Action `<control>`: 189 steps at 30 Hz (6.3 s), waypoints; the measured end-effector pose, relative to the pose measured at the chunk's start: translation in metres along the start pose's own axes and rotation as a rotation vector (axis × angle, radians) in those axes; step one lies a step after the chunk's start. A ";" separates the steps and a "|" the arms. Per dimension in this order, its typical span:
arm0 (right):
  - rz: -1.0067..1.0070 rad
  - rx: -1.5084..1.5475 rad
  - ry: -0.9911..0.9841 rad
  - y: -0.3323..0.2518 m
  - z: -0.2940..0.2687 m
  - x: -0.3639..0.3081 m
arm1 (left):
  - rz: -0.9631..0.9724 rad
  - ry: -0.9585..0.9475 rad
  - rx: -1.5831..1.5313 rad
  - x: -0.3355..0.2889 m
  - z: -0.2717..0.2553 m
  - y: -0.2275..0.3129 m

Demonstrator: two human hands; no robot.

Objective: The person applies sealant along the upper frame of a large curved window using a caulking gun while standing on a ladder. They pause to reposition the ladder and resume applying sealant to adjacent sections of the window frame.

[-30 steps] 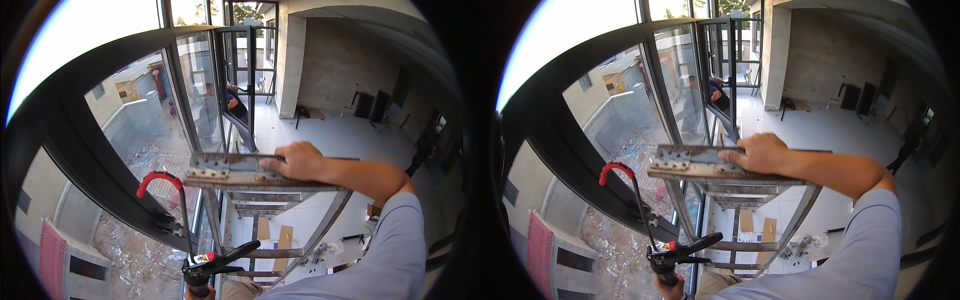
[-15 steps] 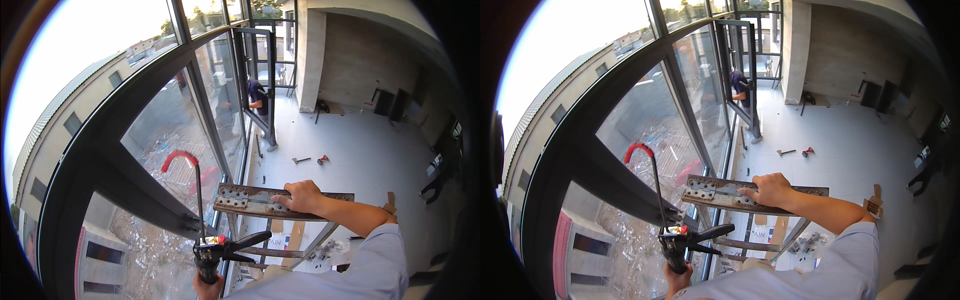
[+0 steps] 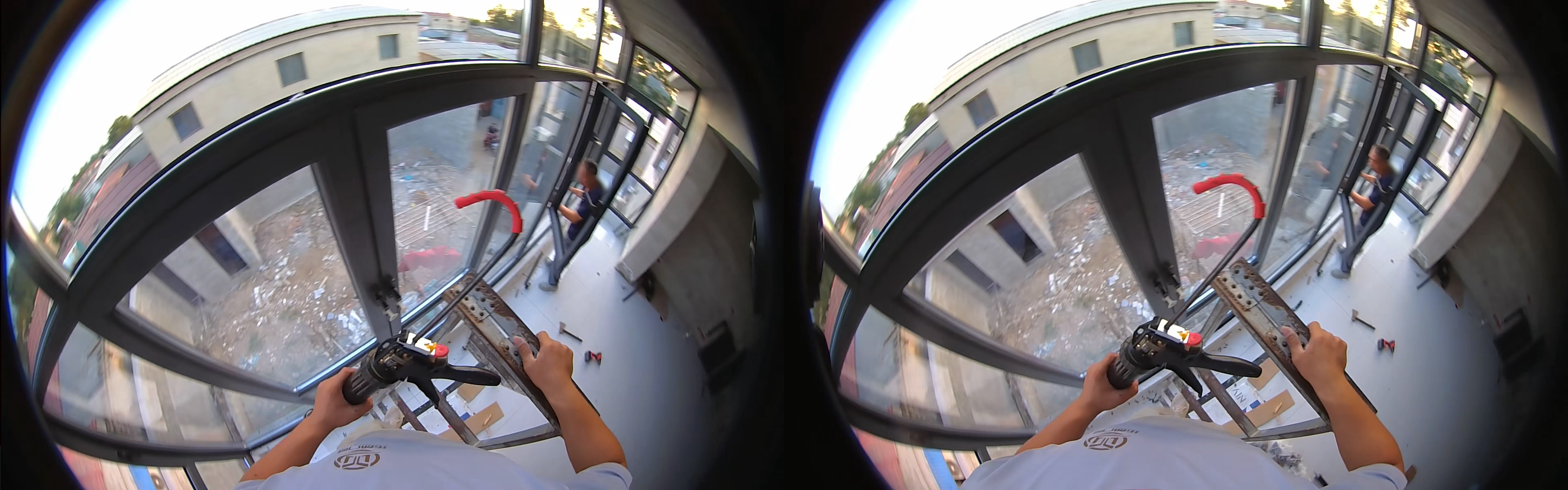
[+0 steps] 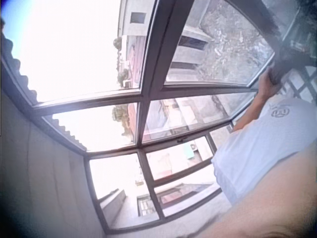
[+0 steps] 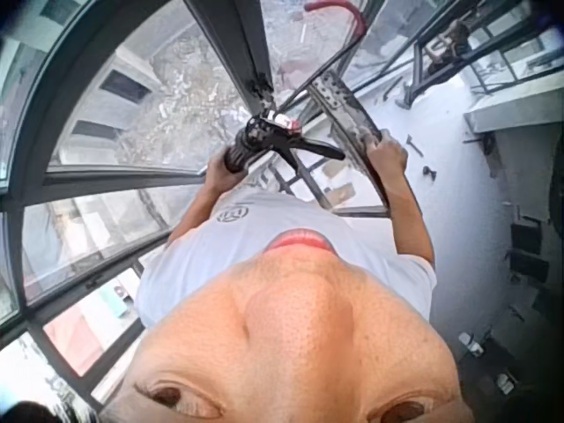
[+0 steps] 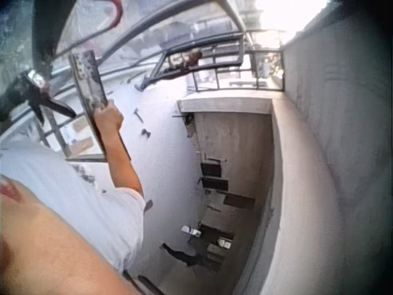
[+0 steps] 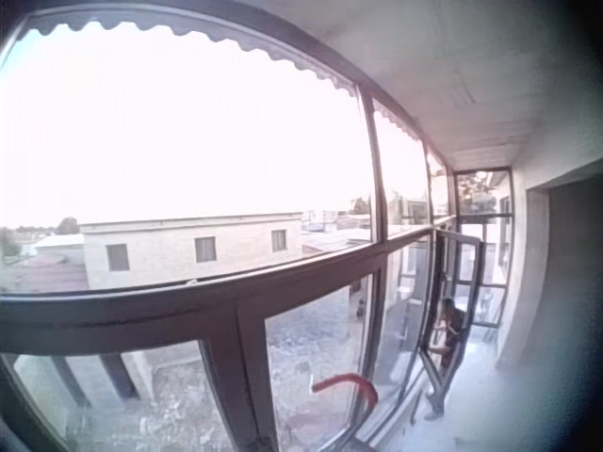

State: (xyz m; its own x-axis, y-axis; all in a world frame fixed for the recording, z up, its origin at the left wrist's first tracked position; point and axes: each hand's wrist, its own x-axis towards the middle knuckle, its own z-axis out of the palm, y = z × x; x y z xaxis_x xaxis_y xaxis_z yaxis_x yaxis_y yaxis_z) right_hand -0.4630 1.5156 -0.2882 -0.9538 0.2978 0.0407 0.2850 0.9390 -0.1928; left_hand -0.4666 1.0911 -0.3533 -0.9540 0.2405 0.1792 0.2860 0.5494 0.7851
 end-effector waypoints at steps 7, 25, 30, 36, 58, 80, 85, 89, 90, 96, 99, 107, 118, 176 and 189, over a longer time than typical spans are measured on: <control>-0.055 0.013 0.045 0.002 -0.001 -0.004 | -0.036 0.089 0.082 -0.038 -0.014 0.031; -0.212 0.134 0.015 0.013 -0.005 -0.006 | -0.119 0.067 0.043 -0.009 -0.002 0.029; -0.198 0.339 -0.101 0.021 -0.004 -0.003 | -0.147 0.058 0.030 0.015 -0.003 0.005; -0.006 0.267 -0.392 0.009 -0.030 0.003 | -0.264 -0.089 0.059 0.074 -0.032 0.054; -0.147 0.213 -0.272 0.011 0.004 -0.001 | -0.439 -0.342 -0.107 0.158 -0.069 0.141; -0.229 0.152 -0.601 0.028 0.001 0.042 | -0.311 -0.430 -0.085 0.172 -0.093 0.155; 0.078 1.151 -0.073 -0.021 -0.090 0.117 | -0.293 -0.297 -0.050 0.155 -0.108 0.166; -0.586 1.011 -0.186 -0.083 -0.164 0.154 | -0.298 -0.151 -0.021 0.139 -0.124 0.179; -0.761 0.900 -0.245 -0.099 -0.177 0.159 | -0.301 -0.122 0.049 0.134 -0.130 0.185; -0.590 0.904 -1.308 -0.168 -0.215 0.189 | -0.240 -0.004 0.196 0.111 -0.177 0.219; -0.724 0.712 -1.326 -0.194 -0.234 0.192 | -0.181 0.121 0.318 0.104 -0.199 0.229; -0.969 0.686 -1.228 -0.229 -0.258 0.170 | -0.169 0.194 0.431 0.099 -0.235 0.285; -0.834 1.056 -1.197 -0.213 -0.255 0.167 | 0.036 0.222 0.554 0.112 -0.262 0.329; -1.743 1.304 -0.324 -0.477 -0.579 0.103 | 0.650 1.042 -0.635 0.181 -0.717 0.523; -1.732 1.220 -0.207 -0.494 -0.598 0.071 | 0.753 1.096 -0.832 0.196 -0.748 0.527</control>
State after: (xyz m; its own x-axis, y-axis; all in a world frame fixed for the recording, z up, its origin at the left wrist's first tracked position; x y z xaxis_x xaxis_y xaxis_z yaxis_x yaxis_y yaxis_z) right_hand -0.6143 1.1764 0.3960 -0.1347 -0.6275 0.7669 -0.7820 -0.4080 -0.4712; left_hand -0.5702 0.8291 0.5389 -0.3245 -0.6338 0.7021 0.9330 -0.0923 0.3478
